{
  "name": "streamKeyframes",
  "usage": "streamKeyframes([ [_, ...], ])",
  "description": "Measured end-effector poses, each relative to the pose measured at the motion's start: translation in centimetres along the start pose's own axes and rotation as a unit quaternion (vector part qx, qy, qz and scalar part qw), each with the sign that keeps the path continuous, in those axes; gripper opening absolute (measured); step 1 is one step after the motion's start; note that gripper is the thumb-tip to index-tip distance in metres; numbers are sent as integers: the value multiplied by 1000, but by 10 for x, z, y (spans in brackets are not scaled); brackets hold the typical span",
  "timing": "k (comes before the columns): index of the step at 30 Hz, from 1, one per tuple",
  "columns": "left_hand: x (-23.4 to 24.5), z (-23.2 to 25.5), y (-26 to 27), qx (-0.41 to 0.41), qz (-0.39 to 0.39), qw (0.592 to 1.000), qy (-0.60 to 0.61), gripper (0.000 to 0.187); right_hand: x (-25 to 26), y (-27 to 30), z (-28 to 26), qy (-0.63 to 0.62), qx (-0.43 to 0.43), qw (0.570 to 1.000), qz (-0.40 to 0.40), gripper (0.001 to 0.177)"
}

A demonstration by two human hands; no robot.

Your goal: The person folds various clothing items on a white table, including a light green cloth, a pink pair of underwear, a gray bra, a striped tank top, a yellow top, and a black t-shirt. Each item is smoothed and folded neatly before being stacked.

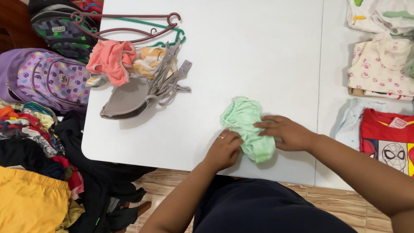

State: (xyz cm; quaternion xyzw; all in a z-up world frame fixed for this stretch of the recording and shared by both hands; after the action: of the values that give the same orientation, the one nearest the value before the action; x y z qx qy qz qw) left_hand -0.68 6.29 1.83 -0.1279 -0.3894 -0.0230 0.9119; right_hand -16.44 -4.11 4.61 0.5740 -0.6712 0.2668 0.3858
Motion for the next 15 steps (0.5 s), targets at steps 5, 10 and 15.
streamKeyframes([
  [5,-6,-40,-15,232,1,969,87,30,-24,-3,58,-217,-324,915,102,44],
  [10,4,-40,-27,299,72,944,115,40,-14,-17,51,-164,-392,883,200,58],
  [15,3,-50,-32,381,21,923,54,27,-12,-16,43,-120,-447,852,244,45],
])
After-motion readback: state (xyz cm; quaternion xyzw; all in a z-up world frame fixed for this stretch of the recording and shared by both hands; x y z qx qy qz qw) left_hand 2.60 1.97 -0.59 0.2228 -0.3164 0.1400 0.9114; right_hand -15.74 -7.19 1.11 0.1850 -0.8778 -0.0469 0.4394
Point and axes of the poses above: each hand's wrist, its own y-axis away from the middle knuckle, its own x-axis out of the back of the hand, z = x × y, the point moved 8 cm from there along -y, towards the middle knuckle, and after that the axes turned 9 degrees about x, right-handed, at the moved point
